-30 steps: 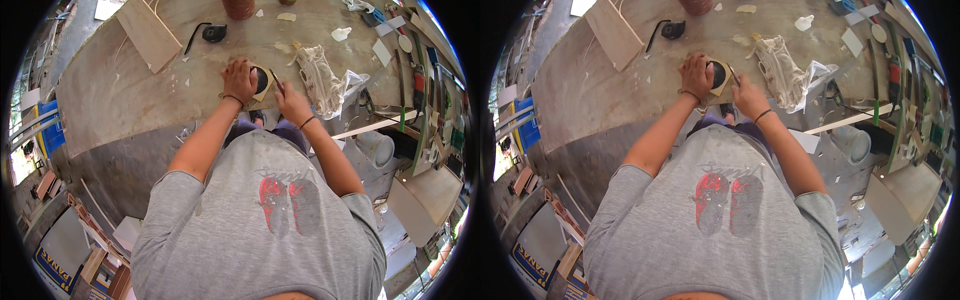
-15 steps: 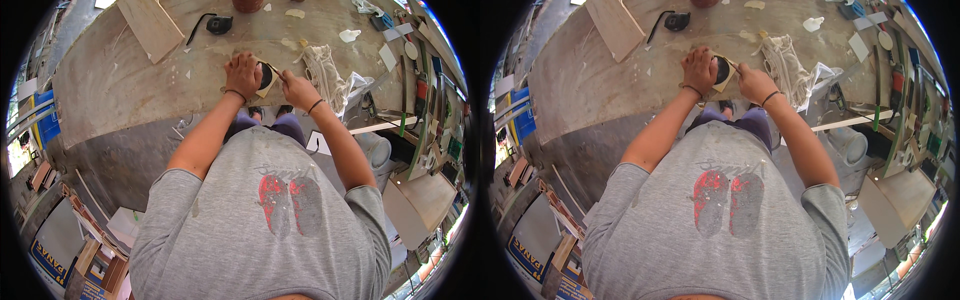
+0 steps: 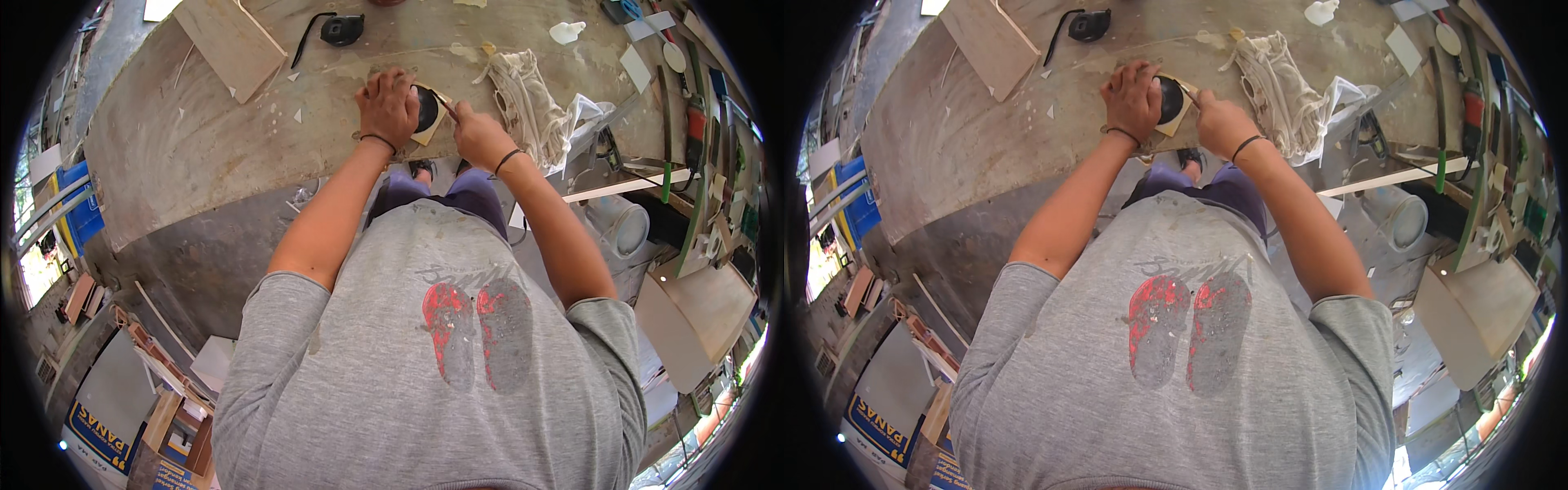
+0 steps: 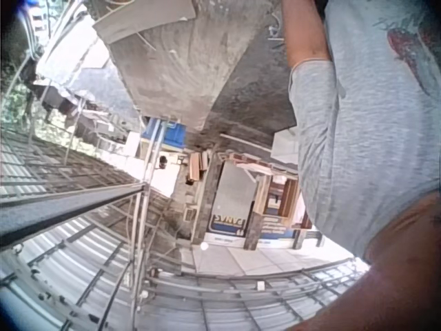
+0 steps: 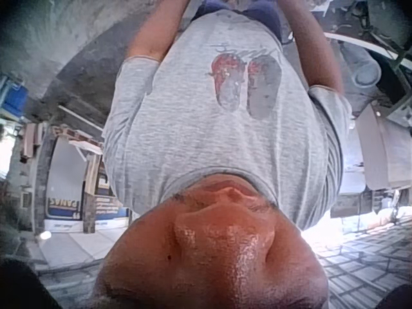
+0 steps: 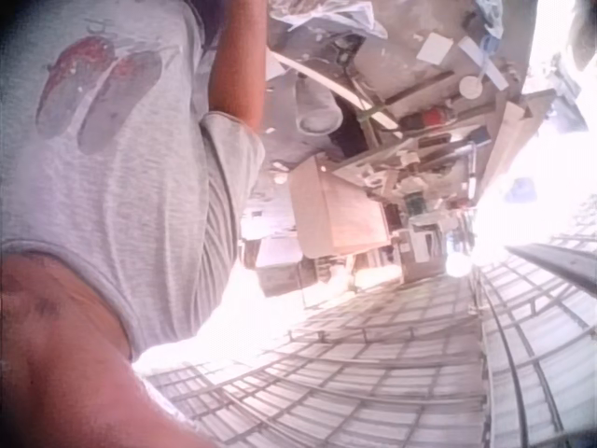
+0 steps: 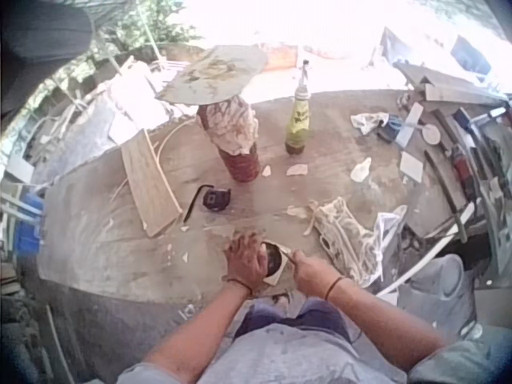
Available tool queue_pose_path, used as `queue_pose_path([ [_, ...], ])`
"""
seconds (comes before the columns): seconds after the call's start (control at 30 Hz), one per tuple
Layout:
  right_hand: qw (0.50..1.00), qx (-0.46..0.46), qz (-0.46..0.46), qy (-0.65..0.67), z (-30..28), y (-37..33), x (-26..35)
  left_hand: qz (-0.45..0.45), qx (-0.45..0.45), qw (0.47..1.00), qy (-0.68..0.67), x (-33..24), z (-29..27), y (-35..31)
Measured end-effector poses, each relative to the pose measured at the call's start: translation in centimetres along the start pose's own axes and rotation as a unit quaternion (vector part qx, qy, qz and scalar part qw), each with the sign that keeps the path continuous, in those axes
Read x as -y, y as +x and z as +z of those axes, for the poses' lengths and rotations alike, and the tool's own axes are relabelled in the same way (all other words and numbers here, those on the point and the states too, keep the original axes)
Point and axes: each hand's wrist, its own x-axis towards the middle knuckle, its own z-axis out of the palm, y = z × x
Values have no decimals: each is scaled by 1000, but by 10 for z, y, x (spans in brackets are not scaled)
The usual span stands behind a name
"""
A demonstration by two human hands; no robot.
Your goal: The person applies adhesive from a bottle to a small piece of leather, presses the leather onto a wooden square base containing a circular component, and uses a blade to trim the excess leather from the edges of the base.
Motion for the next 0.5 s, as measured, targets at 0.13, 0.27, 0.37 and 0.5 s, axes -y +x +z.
queue_pose_path([
  [0.13,999,30,40,-6,-3,-4,7,-5,7,1000,-13,-1,-3,1],
  [0.27,997,30,63,25,1,-12,7,-4,7,1000,-13,-2,-2,2],
  [0.37,998,4,46,49,11,-14,1,-4,7,1000,-11,-2,-1,2],
  [0.5,996,-44,33,76,27,-21,-1,8,-5,1000,-13,2,3,2],
])
